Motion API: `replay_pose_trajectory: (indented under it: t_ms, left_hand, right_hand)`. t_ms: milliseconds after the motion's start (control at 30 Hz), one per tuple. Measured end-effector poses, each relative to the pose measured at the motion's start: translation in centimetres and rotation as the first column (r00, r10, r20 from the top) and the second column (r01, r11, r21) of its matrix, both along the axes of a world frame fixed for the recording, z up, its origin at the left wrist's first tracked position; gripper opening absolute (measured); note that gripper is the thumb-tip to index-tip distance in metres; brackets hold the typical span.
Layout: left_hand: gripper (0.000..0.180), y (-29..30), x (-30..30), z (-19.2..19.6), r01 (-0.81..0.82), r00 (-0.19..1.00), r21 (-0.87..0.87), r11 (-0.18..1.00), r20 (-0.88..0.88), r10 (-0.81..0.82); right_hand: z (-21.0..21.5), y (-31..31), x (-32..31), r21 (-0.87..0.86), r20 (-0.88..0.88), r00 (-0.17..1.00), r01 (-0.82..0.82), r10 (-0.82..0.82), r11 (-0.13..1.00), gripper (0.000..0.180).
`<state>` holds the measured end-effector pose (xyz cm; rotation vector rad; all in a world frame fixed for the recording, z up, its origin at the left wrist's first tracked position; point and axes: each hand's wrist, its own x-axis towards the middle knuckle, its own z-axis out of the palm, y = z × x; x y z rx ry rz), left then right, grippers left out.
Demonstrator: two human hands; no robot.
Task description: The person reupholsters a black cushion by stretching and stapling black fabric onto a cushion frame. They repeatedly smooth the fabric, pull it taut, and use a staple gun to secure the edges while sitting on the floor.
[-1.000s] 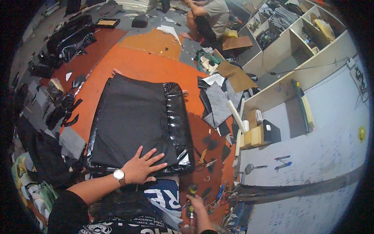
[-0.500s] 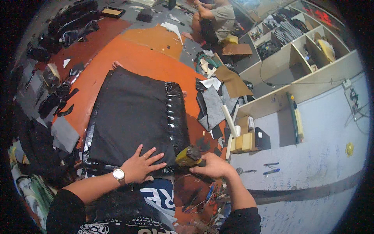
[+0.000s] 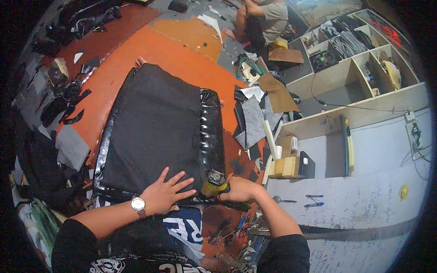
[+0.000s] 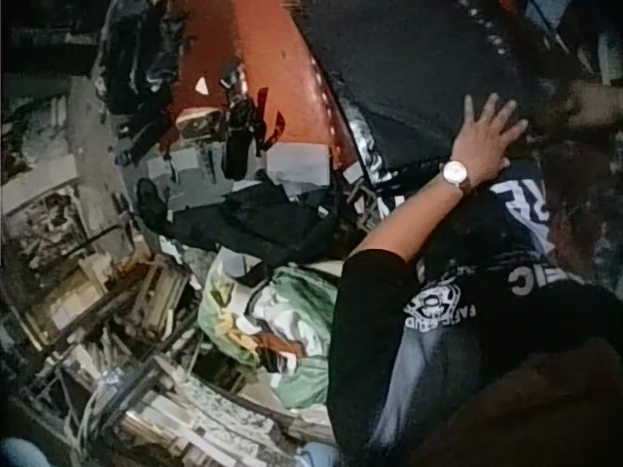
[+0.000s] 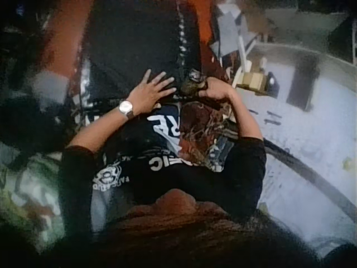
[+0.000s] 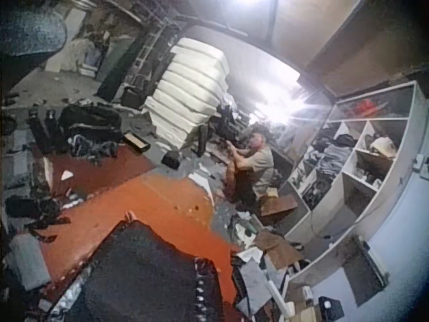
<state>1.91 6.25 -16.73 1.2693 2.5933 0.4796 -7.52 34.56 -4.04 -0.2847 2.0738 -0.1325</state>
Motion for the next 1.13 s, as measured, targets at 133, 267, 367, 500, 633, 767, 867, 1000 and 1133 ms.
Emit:
replay_pose_trajectory:
  t_ms: [133, 267, 367, 500, 633, 767, 867, 1000, 1133]
  left_hand:
    - [0.084, -0.1, 0.0, -0.1, -0.004, 1.000, 0.014, 1.000, -0.020, 0.005]
    - [0.086, -0.1, 0.0, -0.2, -0.013, 1.000, 0.011, 1.000, -0.016, 0.013]
    - [0.081, -0.1, -0.1, 0.0, -0.012, 1.000, 0.028, 1.000, -0.005, 0.012]
    - [0.080, -0.2, 0.1, 0.0, -0.009, 1.000, 0.025, 1.000, 0.001, 0.009]
    - [0.079, -0.1, -0.3, 0.0, -0.005, 1.000, 0.021, 1.000, 0.003, 0.005]
    - [0.080, -0.1, -0.2, 0.2, -0.004, 1.000, -0.007, 1.000, -0.004, 0.004]
    - [0.079, -0.6, -0.6, 0.7, -0.027, 0.998, 0.147, 0.989, 0.066, 0.018]
    - [0.063, -4.9, -0.1, 1.5, -0.390, 0.920, 0.687, 0.613, 0.262, 0.291]
    - [0.035, -16.8, 3.1, 2.4, -0.761, 0.416, 0.649, -0.001, 0.490, 0.766]
  right_hand:
    - [1.9, 0.2, -0.3, -0.006, -0.065, 0.998, 0.018, -0.019, 1.000, 0.050]
    - [4.4, -0.3, -1.4, 0.143, -0.013, 0.990, 0.143, -0.143, 0.979, 0.056]
    - [4.7, -0.3, -1.2, -0.014, -0.068, 0.976, 0.206, -0.207, 0.978, 0.056]
    - [1.7, -1.9, 0.4, 0.236, -0.132, 0.989, -0.039, 0.072, 0.971, 0.057]
    - [2.4, -0.7, -0.2, 0.101, -0.096, 0.993, 0.078, -0.069, 0.992, 0.055]
    - [3.4, 0.8, -0.1, 0.102, -0.157, 0.986, 0.073, -0.056, 0.992, 0.059]
    - [3.6, 1.0, 2.8, -0.271, -0.301, 0.901, 0.234, -0.313, 0.934, 0.055]
    - [2.1, -1.4, 9.3, -0.491, -0.118, 0.591, 0.664, -0.798, 0.564, 0.041]
    - [-2.7, -2.7, 15.5, -0.669, 0.157, 0.343, 0.726, -0.926, 0.156, 0.041]
